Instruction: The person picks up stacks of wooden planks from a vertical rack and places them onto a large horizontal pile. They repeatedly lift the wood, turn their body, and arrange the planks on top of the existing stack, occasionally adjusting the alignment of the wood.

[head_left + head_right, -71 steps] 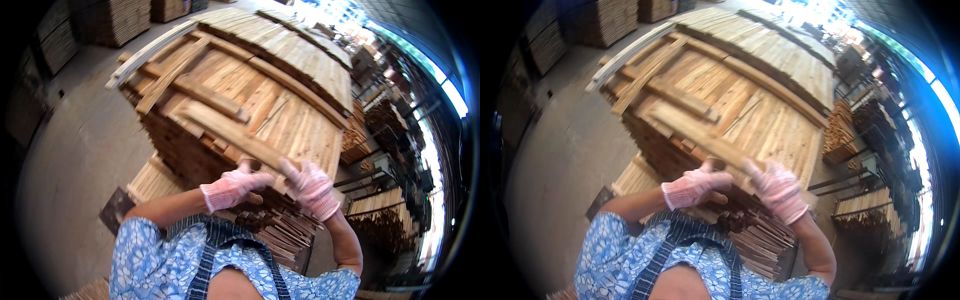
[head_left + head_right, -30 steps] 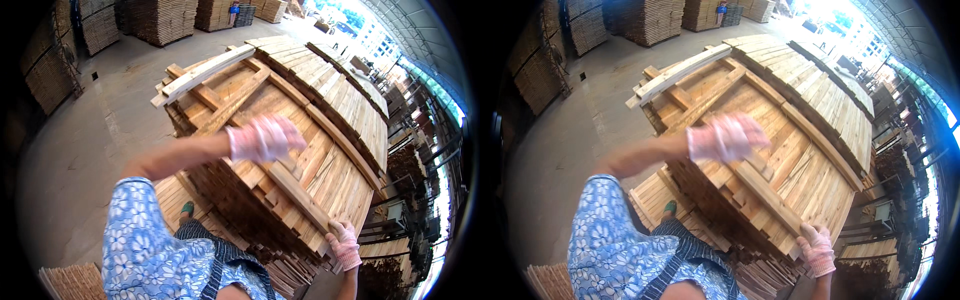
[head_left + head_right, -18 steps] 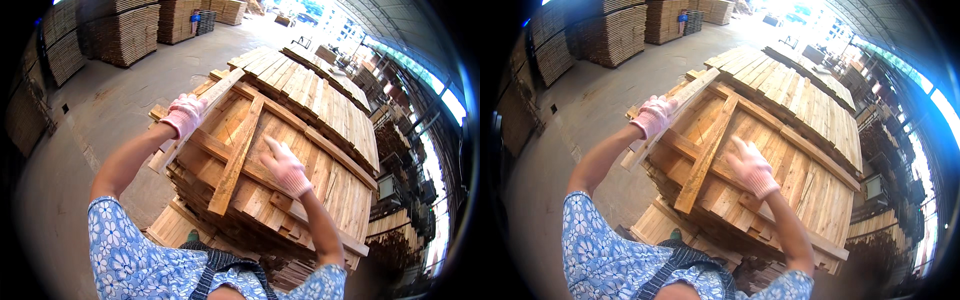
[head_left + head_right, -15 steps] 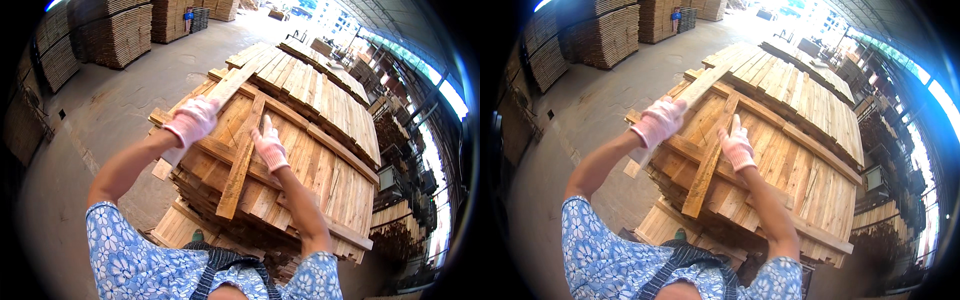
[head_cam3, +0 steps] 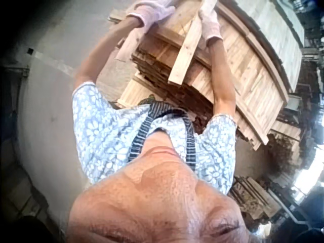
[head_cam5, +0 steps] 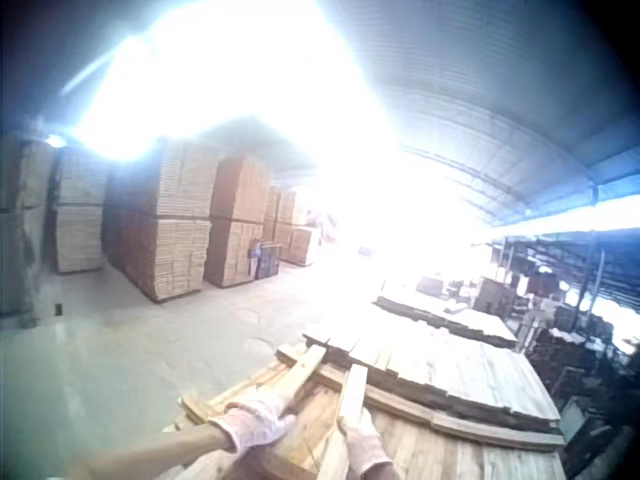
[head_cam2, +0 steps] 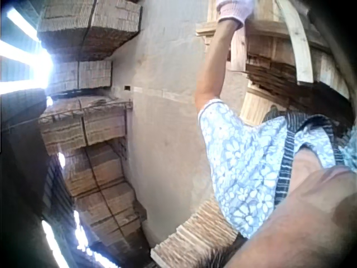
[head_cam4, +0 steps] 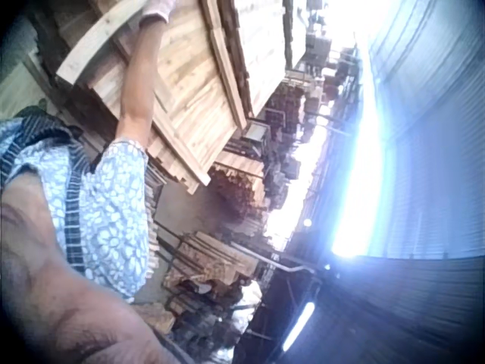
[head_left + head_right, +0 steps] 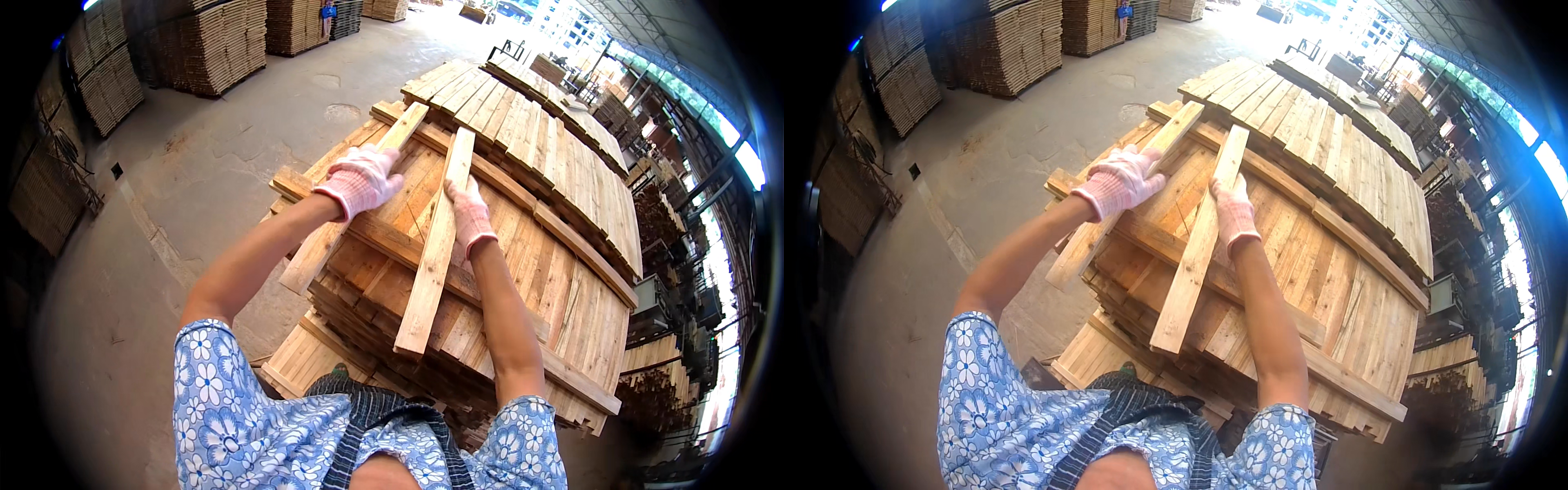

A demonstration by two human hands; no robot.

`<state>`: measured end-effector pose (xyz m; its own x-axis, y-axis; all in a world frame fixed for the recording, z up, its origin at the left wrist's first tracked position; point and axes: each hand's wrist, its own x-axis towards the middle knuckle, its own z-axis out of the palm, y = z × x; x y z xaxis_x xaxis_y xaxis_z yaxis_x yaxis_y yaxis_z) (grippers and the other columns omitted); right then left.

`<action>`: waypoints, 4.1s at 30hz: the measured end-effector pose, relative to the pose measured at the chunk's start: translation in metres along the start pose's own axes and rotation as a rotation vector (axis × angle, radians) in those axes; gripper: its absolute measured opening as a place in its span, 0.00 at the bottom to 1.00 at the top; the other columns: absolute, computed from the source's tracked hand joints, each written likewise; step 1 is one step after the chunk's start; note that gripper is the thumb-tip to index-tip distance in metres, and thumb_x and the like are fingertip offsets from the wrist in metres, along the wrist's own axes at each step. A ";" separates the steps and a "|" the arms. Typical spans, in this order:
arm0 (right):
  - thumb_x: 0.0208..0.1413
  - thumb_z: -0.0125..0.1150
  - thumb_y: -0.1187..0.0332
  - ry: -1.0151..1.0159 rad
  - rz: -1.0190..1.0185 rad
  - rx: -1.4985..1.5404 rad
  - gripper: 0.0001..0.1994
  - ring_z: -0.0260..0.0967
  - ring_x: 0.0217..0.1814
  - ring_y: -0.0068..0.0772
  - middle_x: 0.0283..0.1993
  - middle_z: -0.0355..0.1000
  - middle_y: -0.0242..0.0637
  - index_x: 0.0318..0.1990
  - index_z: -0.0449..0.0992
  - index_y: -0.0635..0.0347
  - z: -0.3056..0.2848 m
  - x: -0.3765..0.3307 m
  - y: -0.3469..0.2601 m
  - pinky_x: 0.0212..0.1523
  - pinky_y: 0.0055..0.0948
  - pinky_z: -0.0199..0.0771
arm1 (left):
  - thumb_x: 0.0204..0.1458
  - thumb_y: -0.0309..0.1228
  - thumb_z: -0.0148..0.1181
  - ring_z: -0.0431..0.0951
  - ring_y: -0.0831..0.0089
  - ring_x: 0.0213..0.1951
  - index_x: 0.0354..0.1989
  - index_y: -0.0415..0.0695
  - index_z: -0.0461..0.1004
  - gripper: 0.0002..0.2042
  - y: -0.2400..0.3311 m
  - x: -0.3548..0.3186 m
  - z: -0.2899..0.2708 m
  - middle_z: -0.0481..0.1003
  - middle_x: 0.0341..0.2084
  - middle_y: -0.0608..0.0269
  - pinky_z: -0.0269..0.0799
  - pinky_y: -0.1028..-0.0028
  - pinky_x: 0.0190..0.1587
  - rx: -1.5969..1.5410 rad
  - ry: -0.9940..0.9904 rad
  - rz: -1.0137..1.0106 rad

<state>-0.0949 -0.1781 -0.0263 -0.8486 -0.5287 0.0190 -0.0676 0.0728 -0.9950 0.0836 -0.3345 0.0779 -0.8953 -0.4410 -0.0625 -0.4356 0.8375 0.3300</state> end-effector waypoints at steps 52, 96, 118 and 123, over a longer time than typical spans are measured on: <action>0.62 0.61 0.56 0.262 0.021 -0.250 0.36 0.71 0.61 0.59 0.65 0.62 0.63 0.75 0.53 0.40 0.203 0.101 -0.006 0.59 0.47 0.73 | 0.68 0.54 0.38 0.72 0.46 0.63 0.71 0.41 0.58 0.33 -0.144 0.110 0.011 0.71 0.61 0.37 0.65 0.59 0.65 -0.209 -0.098 -0.064; 0.65 0.55 0.48 0.295 -0.030 -0.447 0.35 0.69 0.60 0.65 0.63 0.62 0.66 0.76 0.51 0.42 0.153 0.074 -0.006 0.59 0.51 0.71 | 0.60 0.43 0.59 0.72 0.45 0.62 0.71 0.44 0.54 0.34 -0.119 0.077 0.007 0.69 0.62 0.37 0.72 0.52 0.61 -0.048 -0.062 -0.004; 0.63 0.58 0.49 0.241 -0.058 -0.404 0.37 0.70 0.61 0.63 0.63 0.63 0.64 0.76 0.52 0.42 0.156 0.084 -0.003 0.59 0.48 0.72 | 0.67 0.53 0.44 0.79 0.43 0.55 0.69 0.39 0.56 0.33 -0.135 0.101 0.001 0.77 0.49 0.31 0.75 0.52 0.55 -0.169 -0.002 -0.025; 0.64 0.56 0.48 0.277 0.014 -0.457 0.37 0.69 0.62 0.65 0.63 0.63 0.66 0.77 0.48 0.39 0.192 0.100 -0.002 0.59 0.50 0.72 | 0.68 0.51 0.39 0.74 0.43 0.60 0.72 0.37 0.53 0.33 -0.125 0.101 0.023 0.73 0.57 0.31 0.68 0.54 0.62 -0.168 -0.048 -0.089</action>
<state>-0.0785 -0.3937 -0.0407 -0.9535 -0.2867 0.0928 -0.2247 0.4714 -0.8528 0.0455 -0.4765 0.0085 -0.8593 -0.4916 -0.1413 -0.4948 0.7287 0.4734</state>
